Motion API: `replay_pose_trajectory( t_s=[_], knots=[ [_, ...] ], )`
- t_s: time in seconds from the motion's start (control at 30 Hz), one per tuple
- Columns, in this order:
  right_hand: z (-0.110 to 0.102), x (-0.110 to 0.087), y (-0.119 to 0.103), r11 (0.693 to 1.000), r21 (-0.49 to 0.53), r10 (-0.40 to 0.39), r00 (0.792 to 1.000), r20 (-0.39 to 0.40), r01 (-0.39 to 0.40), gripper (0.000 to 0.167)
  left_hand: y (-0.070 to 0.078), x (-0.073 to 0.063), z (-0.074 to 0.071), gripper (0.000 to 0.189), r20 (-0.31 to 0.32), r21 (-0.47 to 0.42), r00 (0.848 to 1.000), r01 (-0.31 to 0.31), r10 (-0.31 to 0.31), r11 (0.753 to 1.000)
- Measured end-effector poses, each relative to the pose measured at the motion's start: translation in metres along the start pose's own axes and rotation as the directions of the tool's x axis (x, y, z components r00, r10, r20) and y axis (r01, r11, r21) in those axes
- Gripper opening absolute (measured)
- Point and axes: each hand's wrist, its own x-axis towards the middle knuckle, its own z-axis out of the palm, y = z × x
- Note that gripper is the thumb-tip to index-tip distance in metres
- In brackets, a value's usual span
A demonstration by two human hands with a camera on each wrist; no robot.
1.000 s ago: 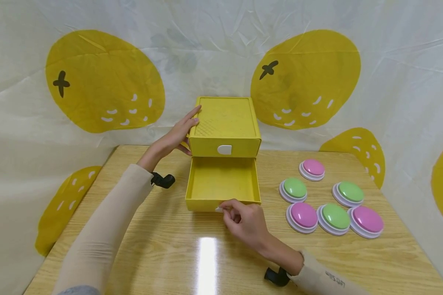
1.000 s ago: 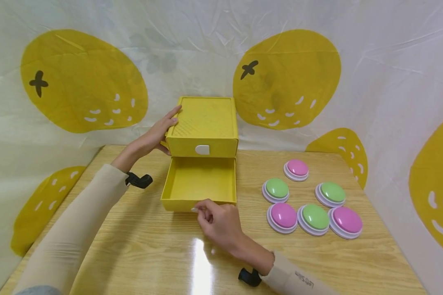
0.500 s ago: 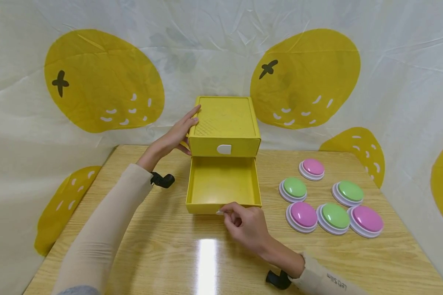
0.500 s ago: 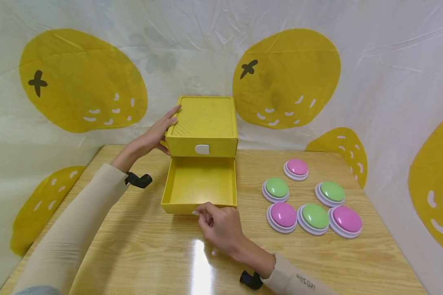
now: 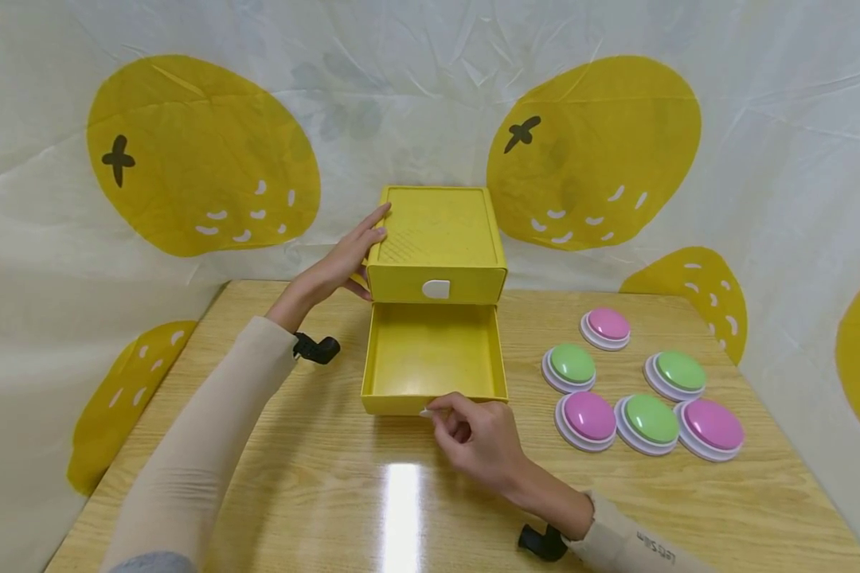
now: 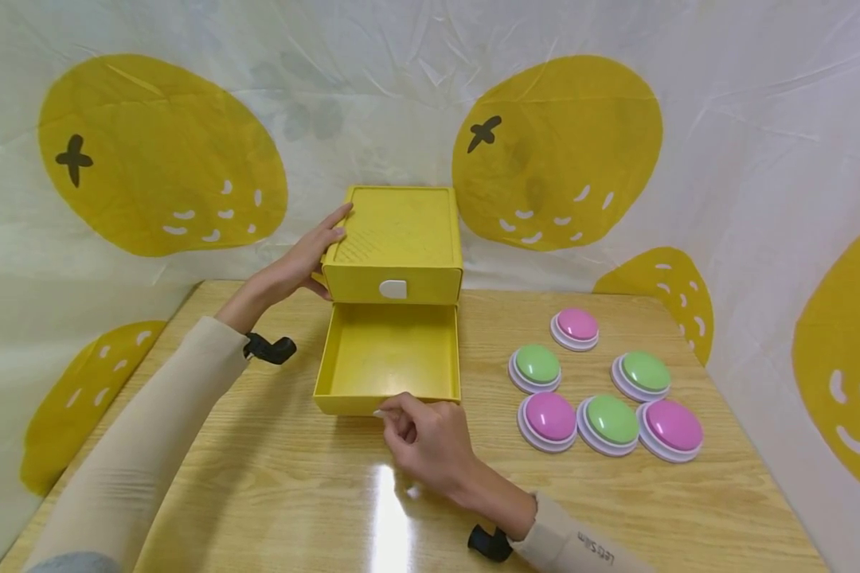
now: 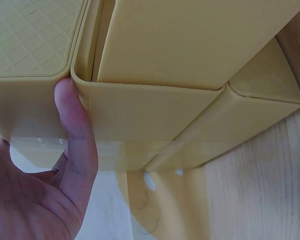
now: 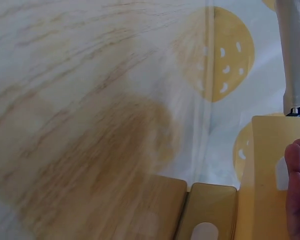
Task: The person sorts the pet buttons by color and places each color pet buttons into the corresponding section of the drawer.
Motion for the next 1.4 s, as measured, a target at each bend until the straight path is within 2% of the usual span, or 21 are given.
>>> replay_pose_trajectory(
  t_s=[0.3, 0.63, 0.77, 0.9, 1.03, 1.13, 1.27, 1.4],
  knots=[
    [-0.012, 0.009, -0.011, 0.997, 0.081, -0.002, 0.999, -0.041, 0.005, 0.023, -0.001, 0.002, 0.001, 0.052, -0.016, -0.001, 1.0, 0.008, -0.008, 1.0],
    [-0.051, 0.024, -0.016, 0.996, 0.084, 0.024, 0.994, -0.108, -0.015, 0.03, -0.001, 0.001, 0.001, 0.053, -0.013, 0.0, 1.0, 0.012, -0.012, 1.0],
    [-0.073, 0.034, -0.009, 0.997, 0.078, 0.04, 0.984, -0.171, -0.027, 0.028, -0.001, 0.002, 0.001, 0.054, -0.01, -0.001, 1.0, 0.015, -0.015, 1.0],
    [-0.096, 0.04, 0.003, 0.993, 0.07, 0.108, 0.971, -0.215, -0.095, 0.027, -0.001, 0.002, 0.001, 0.053, -0.01, -0.002, 1.0, 0.013, -0.013, 1.0],
    [-0.117, 0.045, 0.025, 0.982, 0.089, 0.182, 0.96, -0.213, -0.166, 0.023, -0.001, 0.002, 0.001, 0.054, -0.005, -0.004, 1.0, 0.006, -0.006, 1.0],
    [-0.132, 0.046, 0.047, 0.962, 0.115, 0.268, 0.942, -0.204, -0.249, 0.017, -0.001, 0.003, 0.001, 0.054, 0.0, -0.005, 1.0, 0.002, -0.002, 1.0],
    [-0.15, 0.045, 0.075, 0.921, 0.127, 0.387, 0.897, -0.214, -0.367, 0.018, -0.001, 0.003, 0.0, 0.054, 0.002, -0.001, 1.0, 0.0, 0.0, 1.0],
    [-0.166, 0.042, 0.103, 0.888, 0.12, 0.46, 0.855, -0.241, -0.444, 0.02, -0.001, 0.002, 0.0, 0.055, 0.0, 0.001, 1.0, -0.003, 0.003, 1.0]
  ],
)
